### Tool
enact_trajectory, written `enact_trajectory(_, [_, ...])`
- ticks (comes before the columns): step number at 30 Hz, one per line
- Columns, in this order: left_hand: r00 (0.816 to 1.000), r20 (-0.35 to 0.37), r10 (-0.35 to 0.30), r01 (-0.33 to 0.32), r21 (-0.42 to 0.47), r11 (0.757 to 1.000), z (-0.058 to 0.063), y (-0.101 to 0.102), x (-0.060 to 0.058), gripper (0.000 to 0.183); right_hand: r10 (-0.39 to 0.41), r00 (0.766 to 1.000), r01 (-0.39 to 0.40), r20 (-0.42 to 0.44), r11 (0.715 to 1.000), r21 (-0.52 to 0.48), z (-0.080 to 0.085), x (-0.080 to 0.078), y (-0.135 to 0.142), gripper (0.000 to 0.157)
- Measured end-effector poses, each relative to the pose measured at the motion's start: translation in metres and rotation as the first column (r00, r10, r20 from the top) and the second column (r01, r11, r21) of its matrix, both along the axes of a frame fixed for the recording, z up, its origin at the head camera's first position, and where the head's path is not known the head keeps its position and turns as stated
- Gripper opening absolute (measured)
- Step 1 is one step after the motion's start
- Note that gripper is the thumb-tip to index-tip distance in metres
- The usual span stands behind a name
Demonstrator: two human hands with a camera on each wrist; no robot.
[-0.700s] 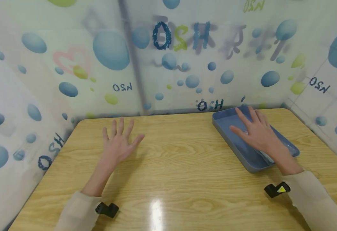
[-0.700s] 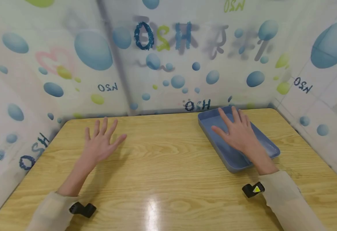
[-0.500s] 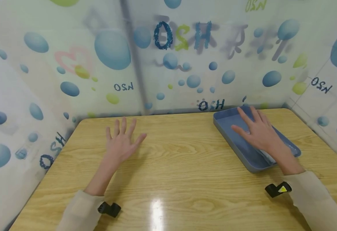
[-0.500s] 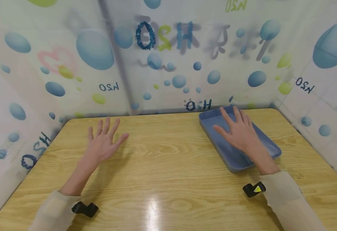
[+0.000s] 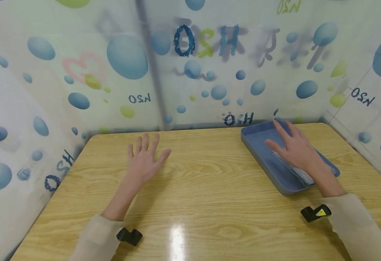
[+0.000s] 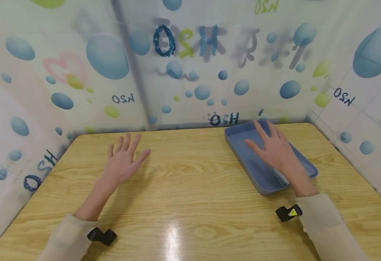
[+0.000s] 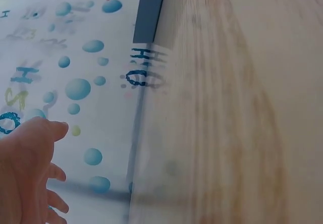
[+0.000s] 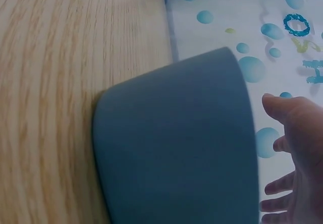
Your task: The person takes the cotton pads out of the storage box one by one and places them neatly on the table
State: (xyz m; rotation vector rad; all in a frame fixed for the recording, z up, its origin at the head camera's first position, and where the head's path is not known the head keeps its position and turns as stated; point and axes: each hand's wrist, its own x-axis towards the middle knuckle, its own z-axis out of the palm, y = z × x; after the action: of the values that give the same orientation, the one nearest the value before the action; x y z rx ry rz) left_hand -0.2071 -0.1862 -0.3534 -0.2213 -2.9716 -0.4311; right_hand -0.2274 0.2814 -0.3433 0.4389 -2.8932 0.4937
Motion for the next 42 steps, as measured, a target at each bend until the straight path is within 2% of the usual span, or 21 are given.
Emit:
enact_trajectory(8, [1.0, -0.022, -0.007, 0.008, 0.036, 0.999, 0.001, 0.01, 0.0, 0.079, 0.016, 0.999, -0.017, -0.037, 0.999, -0.035, 0.001, -0.002, 0.009, 0.08])
enact_trajectory(20, [0.998, -0.043, -0.041, 0.045, 0.102, 0.994, 0.001, 0.024, 0.0, 0.077, 0.01, 1.0, -0.007, 0.028, 0.996, -0.093, -0.003, -0.008, 0.024, 0.081])
enact_trajectory(28, [0.996, -0.073, -0.044, 0.055, 0.145, 0.988, 0.0, 0.034, -0.001, 0.074, -0.037, 0.993, 0.048, 0.114, 0.994, -0.1, 0.001, -0.009, 0.036, 0.082])
enact_trajectory(42, [0.996, -0.067, -0.054, 0.066, 0.197, 0.978, 0.001, 0.053, -0.001, 0.07, -0.115, 0.978, 0.13, 0.173, 0.989, -0.077, 0.001, -0.012, 0.062, 0.084])
